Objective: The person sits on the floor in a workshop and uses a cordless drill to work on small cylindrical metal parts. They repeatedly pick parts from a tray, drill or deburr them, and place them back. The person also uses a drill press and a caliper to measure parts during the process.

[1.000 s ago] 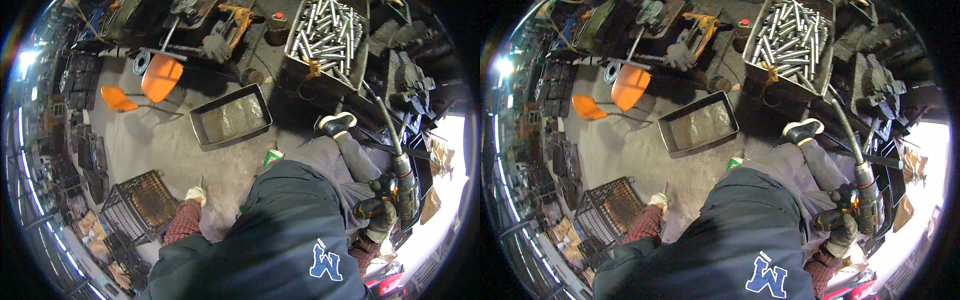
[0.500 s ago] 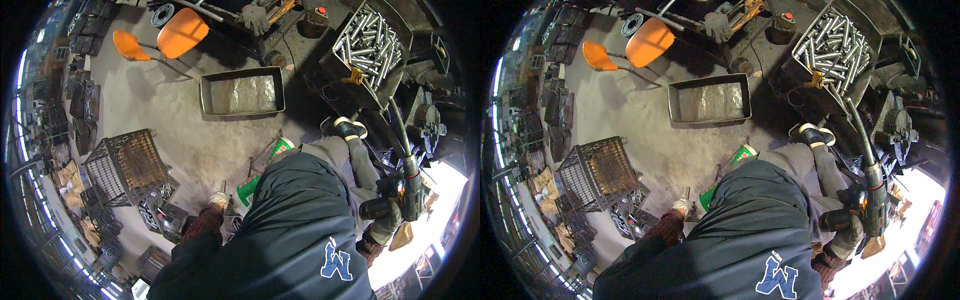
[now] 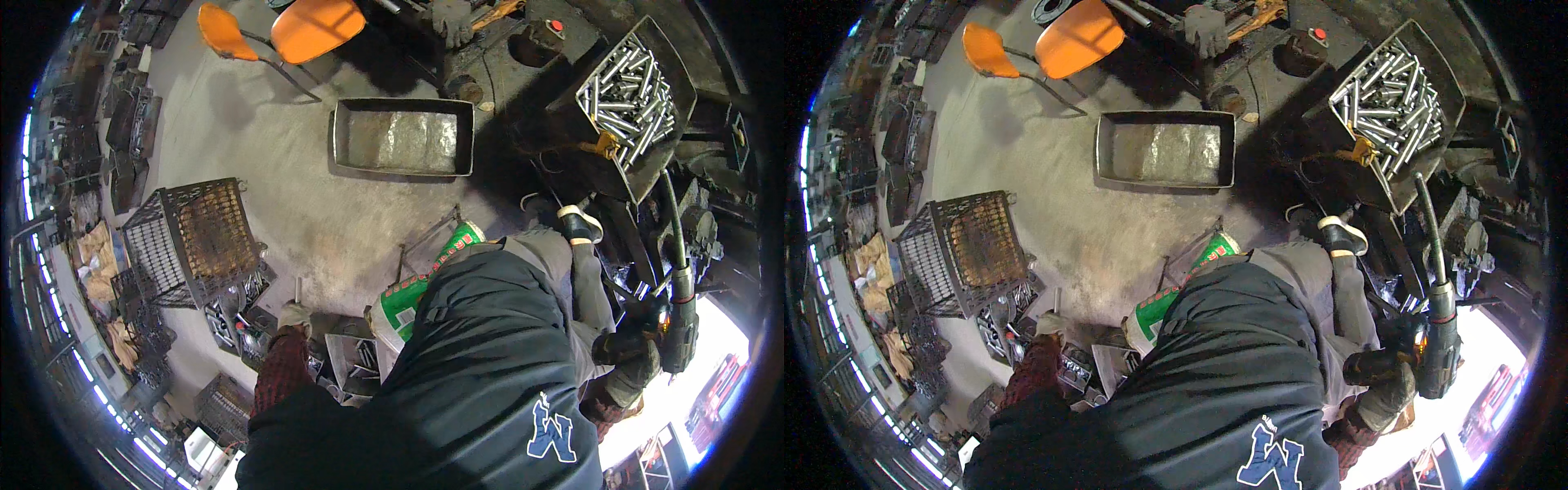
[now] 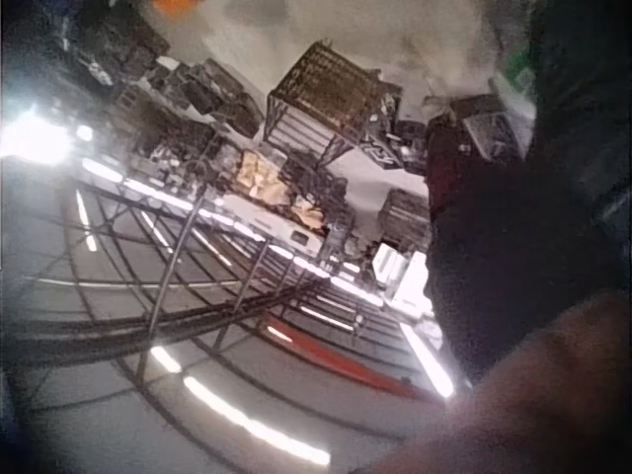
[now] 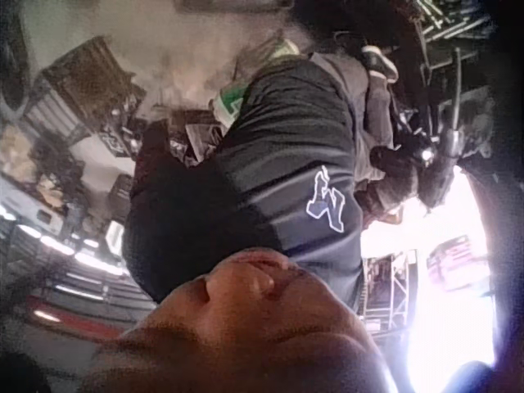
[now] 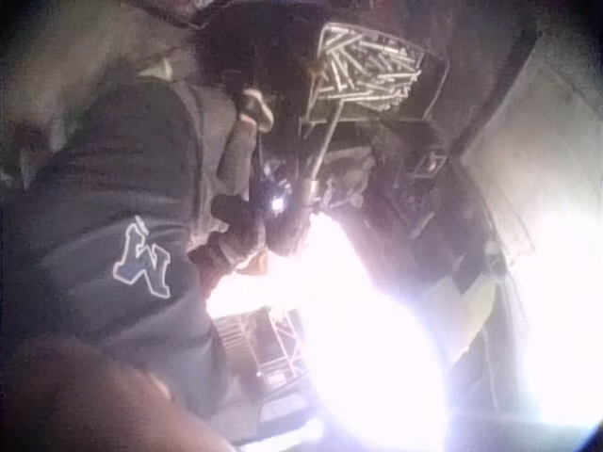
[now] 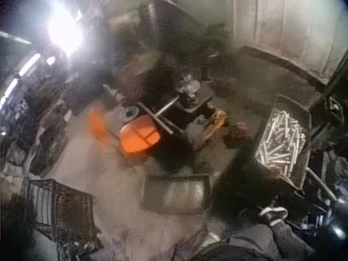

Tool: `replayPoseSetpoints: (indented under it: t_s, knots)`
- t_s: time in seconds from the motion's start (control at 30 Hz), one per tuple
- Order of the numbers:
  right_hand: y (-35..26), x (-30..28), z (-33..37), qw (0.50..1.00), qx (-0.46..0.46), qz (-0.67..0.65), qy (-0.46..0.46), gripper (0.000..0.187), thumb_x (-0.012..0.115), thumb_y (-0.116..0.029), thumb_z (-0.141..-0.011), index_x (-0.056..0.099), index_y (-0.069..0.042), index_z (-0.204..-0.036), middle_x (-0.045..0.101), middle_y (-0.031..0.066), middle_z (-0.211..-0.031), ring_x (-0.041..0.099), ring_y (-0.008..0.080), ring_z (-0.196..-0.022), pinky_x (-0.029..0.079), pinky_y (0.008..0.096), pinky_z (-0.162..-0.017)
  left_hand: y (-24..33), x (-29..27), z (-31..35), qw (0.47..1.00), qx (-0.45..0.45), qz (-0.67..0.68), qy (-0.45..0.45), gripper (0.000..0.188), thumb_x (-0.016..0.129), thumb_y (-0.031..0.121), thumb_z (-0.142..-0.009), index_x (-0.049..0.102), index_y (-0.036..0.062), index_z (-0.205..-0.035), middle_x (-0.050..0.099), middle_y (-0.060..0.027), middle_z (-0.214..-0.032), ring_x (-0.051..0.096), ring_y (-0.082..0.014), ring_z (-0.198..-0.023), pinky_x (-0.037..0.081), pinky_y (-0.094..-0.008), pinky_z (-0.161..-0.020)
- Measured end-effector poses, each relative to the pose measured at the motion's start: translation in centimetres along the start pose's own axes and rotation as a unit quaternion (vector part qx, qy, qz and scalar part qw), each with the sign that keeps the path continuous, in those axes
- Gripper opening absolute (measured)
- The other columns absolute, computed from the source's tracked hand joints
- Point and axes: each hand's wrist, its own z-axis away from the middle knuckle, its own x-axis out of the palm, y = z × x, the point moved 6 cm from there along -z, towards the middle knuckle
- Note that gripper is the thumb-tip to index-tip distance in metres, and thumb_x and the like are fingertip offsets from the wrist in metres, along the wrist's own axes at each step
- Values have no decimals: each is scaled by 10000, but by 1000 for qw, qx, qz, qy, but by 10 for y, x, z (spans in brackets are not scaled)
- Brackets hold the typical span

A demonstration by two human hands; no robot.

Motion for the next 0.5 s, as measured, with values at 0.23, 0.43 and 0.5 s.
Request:
replayPoseSetpoints:
  t_s: [0.23, 0.43, 0.5]
  knots:
    - [-4, 3, -11, 1000, -8, 14, 12, 333, 777, -108, -972, 747, 7, -1282, 797, 143, -1243, 780, 270, -1073, 653, 416, -960, 5, 25, 30, 958, -155, 225, -86, 230, 753, 319, -978, 805, 122, -871, 785, -78, -788, 779, -258, -720, 624, -412, -642]
    - [-6, 5, -19, 999, -29, 10, 10, 324, 776, -113, -969, 758, 10, -1268, 802, 143, -1230, 784, 269, -1060, 654, 411, -953, 78, 39, -44, 991, 0, -8, -136, 209, 748, 287, -995, 781, 151, -838, 786, -55, -771, 789, -230, -746, 642, -391, -701]
    - [-9, 11, -23, 999, -41, 16, 4, 321, 776, -114, -968, 761, 12, -1263, 804, 143, -1226, 785, 269, -1055, 655, 410, -950, 80, 40, -46, 992, -84, 58, -73, 204, 709, 250, -1003, 772, 183, -821, 784, -24, -766, 781, -200, -727, 621, -394, -656]
